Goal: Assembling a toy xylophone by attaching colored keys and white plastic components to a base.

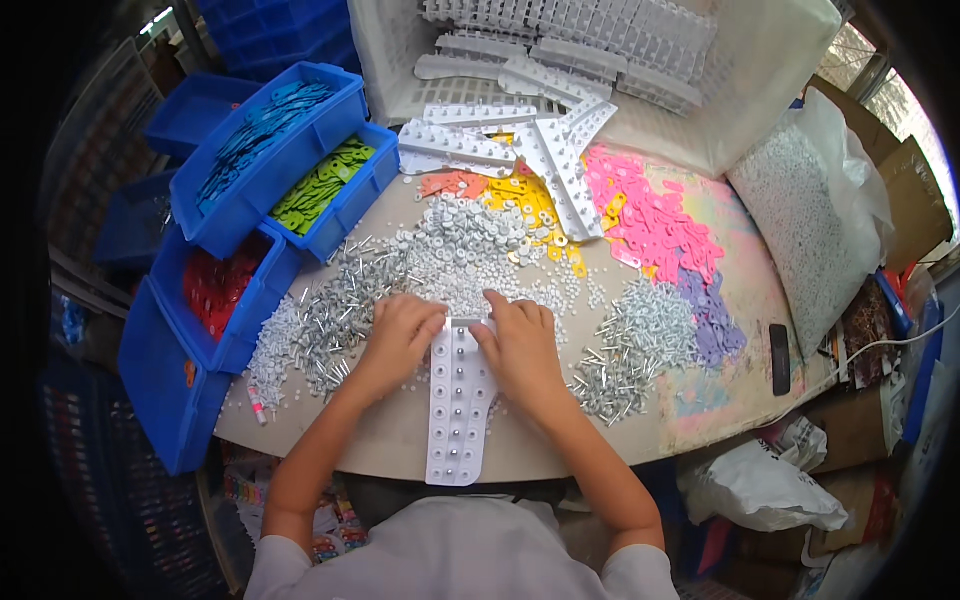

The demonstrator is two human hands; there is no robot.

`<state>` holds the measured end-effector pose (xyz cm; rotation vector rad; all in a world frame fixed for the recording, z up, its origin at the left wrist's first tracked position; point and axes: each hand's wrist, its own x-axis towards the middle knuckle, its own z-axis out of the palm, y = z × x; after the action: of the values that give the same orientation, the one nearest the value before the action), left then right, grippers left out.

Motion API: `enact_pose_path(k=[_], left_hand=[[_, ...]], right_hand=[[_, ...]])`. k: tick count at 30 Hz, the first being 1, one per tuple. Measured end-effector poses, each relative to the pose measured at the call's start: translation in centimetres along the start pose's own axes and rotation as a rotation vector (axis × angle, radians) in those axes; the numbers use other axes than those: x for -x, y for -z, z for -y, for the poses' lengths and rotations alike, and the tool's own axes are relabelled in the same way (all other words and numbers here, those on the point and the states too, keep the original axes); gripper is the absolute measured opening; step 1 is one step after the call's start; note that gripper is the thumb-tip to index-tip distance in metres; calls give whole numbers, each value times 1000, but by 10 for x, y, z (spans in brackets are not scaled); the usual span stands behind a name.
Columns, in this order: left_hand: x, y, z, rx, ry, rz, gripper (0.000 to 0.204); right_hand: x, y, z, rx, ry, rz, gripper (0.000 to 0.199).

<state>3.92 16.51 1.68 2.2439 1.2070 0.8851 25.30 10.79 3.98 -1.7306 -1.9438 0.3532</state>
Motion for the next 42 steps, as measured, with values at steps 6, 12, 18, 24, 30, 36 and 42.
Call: enact_pose_path(k=[6, 12, 18, 24, 30, 36, 42], left_hand=[[-23, -11, 6, -131, -54, 50, 21], [-89, -34, 13, -68, -176, -35, 7], [-97, -51, 31, -239, -305, -10, 7], [-91, -37, 25, -141, -173, 36, 7], [-37, 18, 9, 277, 89, 148, 12], [-9, 6, 11, 275, -52, 186, 10], [-3, 1, 8, 264, 136, 183, 11]], right_hand=[[-47, 9, -34, 66, 87, -154, 8], [-89, -15, -68, 185, 26, -73, 9], [-88, -20, -69, 155, -10, -88, 12], [-75, -10, -67, -46, -82, -130, 14], [-31, 22, -32, -308, -126, 56, 10], [-9, 9, -17, -293, -79, 78, 11], [-4, -1, -8, -200, 24, 27, 7]])
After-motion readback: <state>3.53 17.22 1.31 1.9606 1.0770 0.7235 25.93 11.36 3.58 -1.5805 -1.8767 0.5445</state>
